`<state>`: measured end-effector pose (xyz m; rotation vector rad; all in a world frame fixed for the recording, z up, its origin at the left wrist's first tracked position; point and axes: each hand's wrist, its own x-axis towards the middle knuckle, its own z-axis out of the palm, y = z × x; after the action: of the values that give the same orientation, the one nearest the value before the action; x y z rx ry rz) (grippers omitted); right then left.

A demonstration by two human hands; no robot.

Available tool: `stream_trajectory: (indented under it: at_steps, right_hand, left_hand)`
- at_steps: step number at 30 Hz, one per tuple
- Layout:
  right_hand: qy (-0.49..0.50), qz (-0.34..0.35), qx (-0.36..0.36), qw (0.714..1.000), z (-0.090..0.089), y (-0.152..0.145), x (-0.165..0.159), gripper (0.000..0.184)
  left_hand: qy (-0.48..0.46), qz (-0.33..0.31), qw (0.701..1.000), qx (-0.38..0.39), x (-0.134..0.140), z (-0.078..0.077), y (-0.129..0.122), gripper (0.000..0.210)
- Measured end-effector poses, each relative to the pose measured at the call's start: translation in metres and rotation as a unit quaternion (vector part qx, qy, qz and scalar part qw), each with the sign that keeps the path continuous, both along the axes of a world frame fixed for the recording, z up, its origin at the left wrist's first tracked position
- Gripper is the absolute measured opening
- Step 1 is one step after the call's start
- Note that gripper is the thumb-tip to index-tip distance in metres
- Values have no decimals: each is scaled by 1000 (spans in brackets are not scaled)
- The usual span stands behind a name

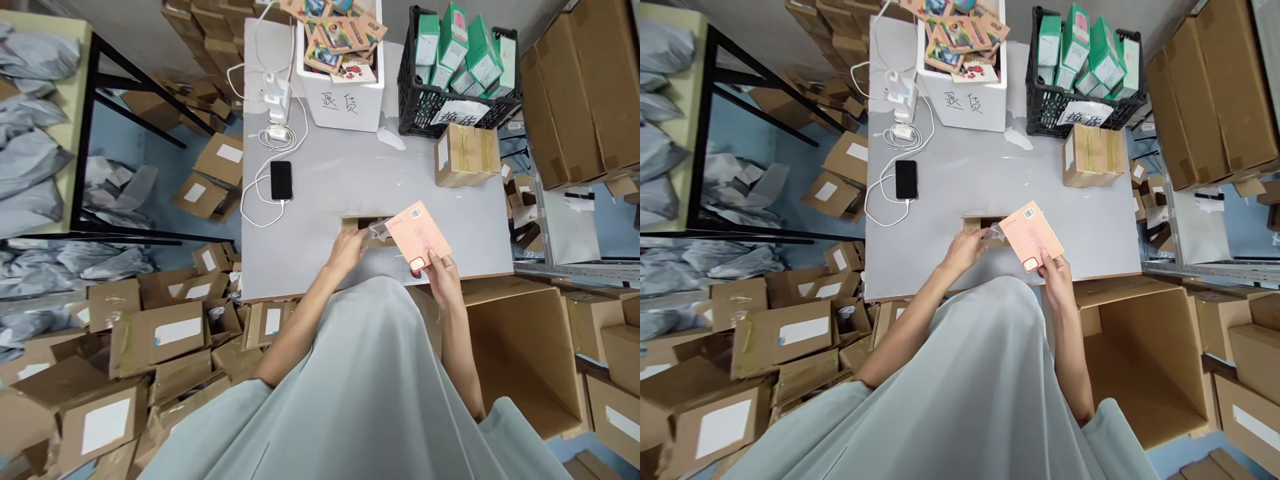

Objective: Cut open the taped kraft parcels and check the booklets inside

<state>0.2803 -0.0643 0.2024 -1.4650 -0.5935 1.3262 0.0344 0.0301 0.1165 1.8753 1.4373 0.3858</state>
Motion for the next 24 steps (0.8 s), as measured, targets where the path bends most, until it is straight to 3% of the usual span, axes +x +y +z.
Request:
stream_trajectory:
  at_steps: [3,6,9,13,15,18,21,24]
  right_hand:
    - [-16,5,-8,1000,1,-2,-13,48]
    - [-24,30,-17,999,1,-3,-25,54]
    - [-27,65,-15,997,1,0,-38,55]
    - [-48,94,-5,994,-3,10,-53,53]
    - [-85,70,6,994,-6,16,-59,55]
    - [-114,8,-17,993,-9,23,-68,65]
    - [-26,47,-80,995,-7,27,-81,72]
    - [44,88,-88,991,-3,31,-99,70]
  left_hand:
    - [-167,79,982,-32,-14,10,-7,42]
    - [-320,125,931,-120,-23,21,-12,59]
    - [-383,124,897,-183,-30,31,-15,70]
    - [-407,117,885,-195,-43,41,-18,56]
    - [-382,130,907,-122,-52,44,-19,50]
    - [-294,127,943,87,-67,45,-24,30]
    - [-199,68,942,263,-80,43,-32,19]
    - [-163,13,926,339,-87,36,-44,20]
